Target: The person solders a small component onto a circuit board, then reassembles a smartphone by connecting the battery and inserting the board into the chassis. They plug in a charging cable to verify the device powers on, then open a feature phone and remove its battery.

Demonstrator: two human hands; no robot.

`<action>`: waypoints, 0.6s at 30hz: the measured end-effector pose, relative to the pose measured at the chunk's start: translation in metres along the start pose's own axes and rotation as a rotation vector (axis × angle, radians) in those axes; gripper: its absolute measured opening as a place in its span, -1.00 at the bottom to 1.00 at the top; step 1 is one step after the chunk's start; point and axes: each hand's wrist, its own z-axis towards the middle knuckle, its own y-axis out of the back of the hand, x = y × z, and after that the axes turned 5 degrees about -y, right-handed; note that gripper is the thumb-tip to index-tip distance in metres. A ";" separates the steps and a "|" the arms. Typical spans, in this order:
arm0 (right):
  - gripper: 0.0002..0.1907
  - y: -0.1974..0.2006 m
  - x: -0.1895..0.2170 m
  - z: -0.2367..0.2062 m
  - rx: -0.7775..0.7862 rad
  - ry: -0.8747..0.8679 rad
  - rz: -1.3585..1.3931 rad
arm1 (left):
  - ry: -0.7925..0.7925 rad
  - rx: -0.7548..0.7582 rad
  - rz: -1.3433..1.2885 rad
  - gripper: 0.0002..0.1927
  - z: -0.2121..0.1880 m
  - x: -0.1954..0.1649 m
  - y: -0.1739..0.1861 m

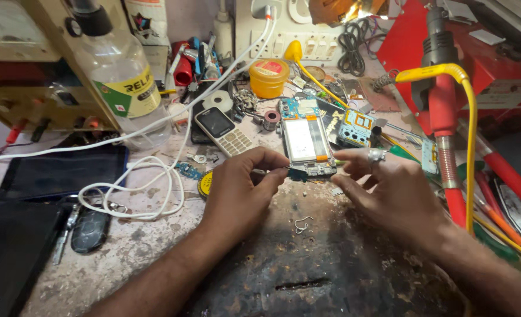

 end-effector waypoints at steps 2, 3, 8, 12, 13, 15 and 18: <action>-0.57 -0.001 0.003 0.005 0.096 -0.048 0.208 | -0.080 -0.023 -0.049 -0.88 0.001 -0.001 -0.003; -0.59 -0.003 0.003 0.006 0.112 -0.031 0.279 | -0.117 -0.032 -0.073 -0.89 0.000 -0.001 -0.007; -0.80 -0.019 -0.005 0.003 -0.048 0.082 0.231 | -0.229 0.043 -0.094 -0.90 -0.001 0.006 -0.027; -0.84 -0.027 -0.014 0.000 -0.104 0.124 0.236 | -0.457 0.035 0.027 -0.92 0.004 0.016 -0.032; -0.85 -0.029 -0.015 -0.001 -0.118 0.137 0.225 | -0.485 0.040 0.051 -0.93 0.005 0.018 -0.032; -0.85 -0.032 -0.015 -0.001 -0.128 0.162 0.227 | -0.539 0.053 0.095 -0.95 0.006 0.020 -0.033; -0.84 -0.035 -0.015 0.000 -0.143 0.168 0.220 | -0.548 0.062 0.132 -0.95 0.008 0.018 -0.033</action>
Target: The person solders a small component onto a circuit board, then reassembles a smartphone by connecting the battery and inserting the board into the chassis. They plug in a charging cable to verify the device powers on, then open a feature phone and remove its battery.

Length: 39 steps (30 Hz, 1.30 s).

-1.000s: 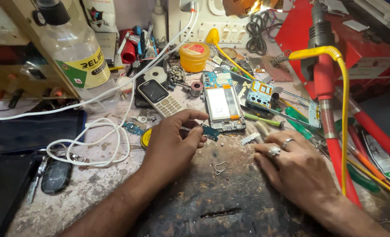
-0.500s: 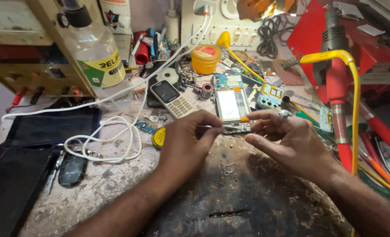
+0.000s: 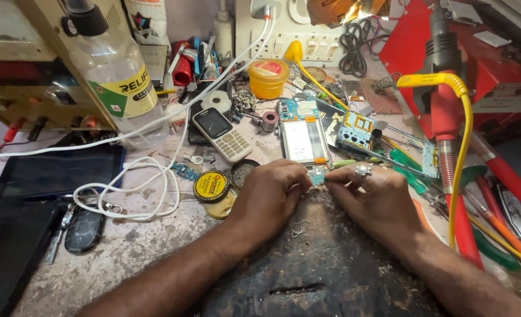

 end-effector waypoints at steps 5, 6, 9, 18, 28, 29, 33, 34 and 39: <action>-0.82 0.003 0.000 -0.002 -0.016 0.018 0.023 | 0.110 -0.036 -0.052 -0.96 0.003 -0.008 0.000; -0.82 0.005 0.000 -0.003 -0.012 -0.016 0.042 | 0.150 -0.049 -0.081 -0.94 0.003 -0.010 0.000; -0.82 0.006 -0.004 -0.003 0.090 -0.229 0.358 | 0.345 -0.056 -0.224 -0.88 0.004 -0.017 0.002; -0.86 0.012 -0.008 0.004 0.198 -0.458 0.766 | 0.437 0.037 -0.279 -0.85 0.004 -0.028 0.002; -0.66 0.008 0.027 -0.001 -0.105 0.569 -0.622 | 0.545 -0.162 -0.251 -0.74 0.000 -0.021 0.009; -0.68 0.007 0.026 0.000 -0.083 0.553 -0.639 | 0.546 -0.144 -0.202 -0.74 -0.001 -0.021 0.008; -0.72 0.001 0.022 0.007 -0.034 0.571 -0.633 | 0.522 -0.107 -0.205 -0.72 -0.002 -0.023 0.003; -0.72 -0.001 0.022 0.008 -0.031 0.597 -0.612 | 0.600 -0.081 -0.289 -0.68 -0.001 -0.024 0.002; -0.66 -0.004 0.023 0.005 -0.062 0.504 -0.543 | 0.694 -0.022 -0.447 -0.57 0.003 -0.024 0.003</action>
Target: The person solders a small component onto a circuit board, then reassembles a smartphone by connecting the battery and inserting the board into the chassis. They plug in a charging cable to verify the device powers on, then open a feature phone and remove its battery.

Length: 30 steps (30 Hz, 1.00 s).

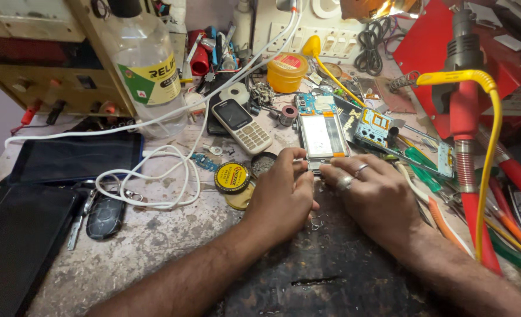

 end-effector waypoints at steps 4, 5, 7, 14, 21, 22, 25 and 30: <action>-0.59 0.004 -0.002 -0.003 0.114 -0.646 0.191 | 0.048 0.009 -0.020 -0.54 0.001 -0.002 -0.002; -0.52 0.005 -0.002 -0.002 0.144 -0.693 0.229 | 0.070 0.012 -0.043 -0.52 0.001 -0.001 -0.003; -0.39 0.006 -0.004 -0.001 0.204 -0.789 0.301 | 0.082 0.017 -0.090 -0.50 0.001 0.000 -0.004; -0.04 -0.007 -0.005 0.015 0.369 -0.879 0.287 | 0.126 0.043 -0.433 -0.50 0.009 0.013 -0.007; 0.20 -0.019 -0.006 0.029 0.413 -0.768 0.168 | 0.215 -0.003 -0.478 -0.50 0.019 0.020 0.000; 0.23 -0.020 -0.007 0.031 0.455 -0.787 0.176 | 0.208 -0.006 -0.496 -0.50 0.020 0.020 0.001; 0.28 -0.023 -0.013 0.039 0.499 -0.775 0.130 | 0.184 -0.005 -0.540 -0.47 0.021 0.018 0.007; 0.28 -0.025 -0.021 0.042 0.442 -0.823 0.227 | 0.131 0.041 -0.581 -0.43 0.020 0.018 0.007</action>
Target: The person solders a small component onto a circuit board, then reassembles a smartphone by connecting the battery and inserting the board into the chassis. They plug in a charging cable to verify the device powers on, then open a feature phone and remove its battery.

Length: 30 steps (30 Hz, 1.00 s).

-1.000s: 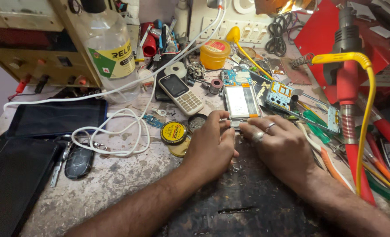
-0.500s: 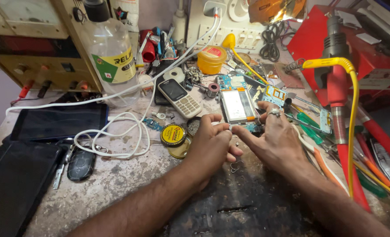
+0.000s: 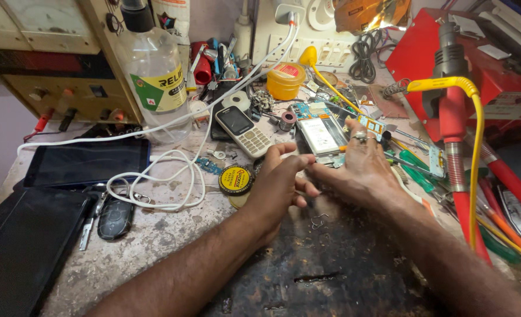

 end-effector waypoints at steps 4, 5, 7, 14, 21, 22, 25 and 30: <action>0.26 0.010 -0.009 0.001 -0.033 -0.003 0.251 | -0.109 0.039 0.057 -0.42 0.004 0.004 0.001; 0.23 0.014 -0.012 0.000 -0.062 0.058 0.225 | -0.116 0.036 0.095 -0.42 0.005 0.004 0.001; 0.17 0.021 -0.019 -0.004 -0.117 0.183 0.172 | -0.151 0.028 0.157 -0.43 0.006 0.004 0.001; -0.04 0.041 -0.047 -0.051 0.036 0.118 0.316 | -0.690 0.088 0.781 -0.24 -0.017 -0.026 -0.007; -0.01 0.026 -0.056 -0.132 0.199 0.525 0.534 | -1.187 0.450 1.577 0.22 -0.065 -0.055 -0.027; 0.03 0.021 -0.055 -0.136 0.256 0.542 0.538 | -0.943 0.562 1.621 0.23 -0.065 -0.057 -0.027; 0.16 0.008 -0.052 -0.135 0.158 0.796 0.297 | -0.523 0.727 1.614 0.27 -0.068 -0.059 -0.016; 0.00 0.004 -0.052 -0.121 0.694 0.317 0.741 | -0.575 0.613 1.599 0.25 -0.068 -0.053 -0.002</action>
